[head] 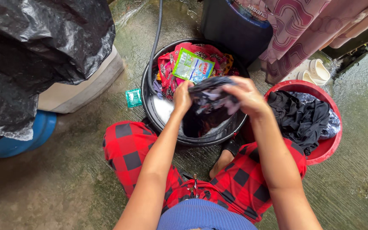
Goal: The person washes clothes by hand in a basin, rubbing soapy garments together and swirling them in soapy water.
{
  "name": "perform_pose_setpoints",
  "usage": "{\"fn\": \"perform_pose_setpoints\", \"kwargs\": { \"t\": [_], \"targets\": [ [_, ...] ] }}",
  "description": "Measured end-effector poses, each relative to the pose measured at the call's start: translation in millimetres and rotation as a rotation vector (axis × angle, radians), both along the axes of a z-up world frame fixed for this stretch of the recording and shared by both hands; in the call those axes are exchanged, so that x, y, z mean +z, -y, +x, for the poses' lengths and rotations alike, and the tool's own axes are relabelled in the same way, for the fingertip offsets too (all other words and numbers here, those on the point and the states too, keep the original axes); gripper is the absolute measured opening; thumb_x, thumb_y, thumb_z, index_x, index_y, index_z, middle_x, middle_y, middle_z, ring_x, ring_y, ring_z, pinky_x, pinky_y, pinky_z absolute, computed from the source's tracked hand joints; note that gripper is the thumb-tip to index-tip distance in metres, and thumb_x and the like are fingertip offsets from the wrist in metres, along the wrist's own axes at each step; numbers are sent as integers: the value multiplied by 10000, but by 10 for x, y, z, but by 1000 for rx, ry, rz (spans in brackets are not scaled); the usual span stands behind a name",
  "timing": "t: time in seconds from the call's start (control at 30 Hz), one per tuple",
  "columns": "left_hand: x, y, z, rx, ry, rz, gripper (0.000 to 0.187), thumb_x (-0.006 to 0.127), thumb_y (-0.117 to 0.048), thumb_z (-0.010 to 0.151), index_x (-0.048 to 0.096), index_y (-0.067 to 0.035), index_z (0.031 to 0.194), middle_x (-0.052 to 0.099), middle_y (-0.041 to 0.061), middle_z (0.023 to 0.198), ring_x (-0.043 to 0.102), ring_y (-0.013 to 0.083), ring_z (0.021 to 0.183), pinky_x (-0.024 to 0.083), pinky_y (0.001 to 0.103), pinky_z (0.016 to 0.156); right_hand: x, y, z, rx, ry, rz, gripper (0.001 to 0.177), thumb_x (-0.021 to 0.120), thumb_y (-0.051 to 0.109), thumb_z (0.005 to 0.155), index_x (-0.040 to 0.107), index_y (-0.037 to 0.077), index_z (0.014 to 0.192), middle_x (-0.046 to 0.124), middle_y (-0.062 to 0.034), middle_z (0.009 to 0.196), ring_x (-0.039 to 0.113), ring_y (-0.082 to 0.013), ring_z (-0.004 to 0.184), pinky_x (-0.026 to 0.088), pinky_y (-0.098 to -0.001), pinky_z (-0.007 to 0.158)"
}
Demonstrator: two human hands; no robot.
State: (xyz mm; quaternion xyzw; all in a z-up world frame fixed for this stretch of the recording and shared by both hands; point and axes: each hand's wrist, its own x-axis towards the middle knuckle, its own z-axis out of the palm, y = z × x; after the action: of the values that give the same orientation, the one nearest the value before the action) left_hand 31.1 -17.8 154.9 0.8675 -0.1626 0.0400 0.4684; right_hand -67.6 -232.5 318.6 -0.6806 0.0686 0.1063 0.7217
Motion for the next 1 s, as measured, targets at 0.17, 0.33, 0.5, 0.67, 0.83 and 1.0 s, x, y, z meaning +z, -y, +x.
{"fn": "perform_pose_setpoints", "kwargs": {
  "t": [0.17, 0.33, 0.5, 0.67, 0.83, 1.0],
  "targets": [
    [556, -99, 48, -502, -594, -755, 246, 793, -94, 889, 683, -60, 1106, 702, 60, 1077, 643, 227, 1067, 494, 364, 955, 95, 358, 113, -346, 29, 836, 580, 566, 567, 902, 662, 19, 1064, 737, -145, 1040, 723, -308, 1028, 606, -486, 961],
    [1461, 407, -621, -456, -386, -1063, 280, 747, -141, 880, 717, -53, 1144, 708, 36, 1102, 641, 138, 1030, 505, 315, 973, -644, -174, 396, -248, -258, 735, 583, 577, 575, 942, 652, 18, 1098, 718, -162, 1101, 670, -288, 1018, 551, -453, 926],
    [1174, 782, -822, -173, 648, -312, 197, 787, -249, 810, 686, -82, 842, 647, 130, 801, 653, 324, 765, 507, 456, 741, -999, -383, 241, -202, -375, 714, 445, 631, 495, 953, 649, 55, 1016, 677, -108, 928, 624, -236, 801, 500, -404, 711],
    [663, 542, -182, 121, 362, -304, 321, 679, -372, 962, 714, -53, 964, 694, 157, 872, 678, 366, 774, 531, 453, 708, -917, -500, 136, -222, -428, 516, 327, 685, 415, 964, 647, 92, 934, 636, -53, 755, 578, -185, 584, 448, -356, 497],
    [309, 109, 206, 217, -406, -342, 448, 682, -454, 976, 756, -33, 1110, 769, 221, 968, 715, 282, 885, 542, 394, 836, -397, -296, 31, -195, -80, 184, 357, 747, 96, 753, 643, 146, 1091, 719, -9, 983, 694, -135, 853, 578, -332, 786],
    [330, -181, 177, -424, -345, -511, 558, 826, -388, 942, 626, 17, 1270, 638, 85, 1213, 583, 183, 1124, 449, 368, 970, -522, 63, 122, -366, 360, -857, 257, 751, 64, 851, 565, -9, 1013, 619, -109, 856, 598, -241, 772, 512, -409, 722]
  ]
}}
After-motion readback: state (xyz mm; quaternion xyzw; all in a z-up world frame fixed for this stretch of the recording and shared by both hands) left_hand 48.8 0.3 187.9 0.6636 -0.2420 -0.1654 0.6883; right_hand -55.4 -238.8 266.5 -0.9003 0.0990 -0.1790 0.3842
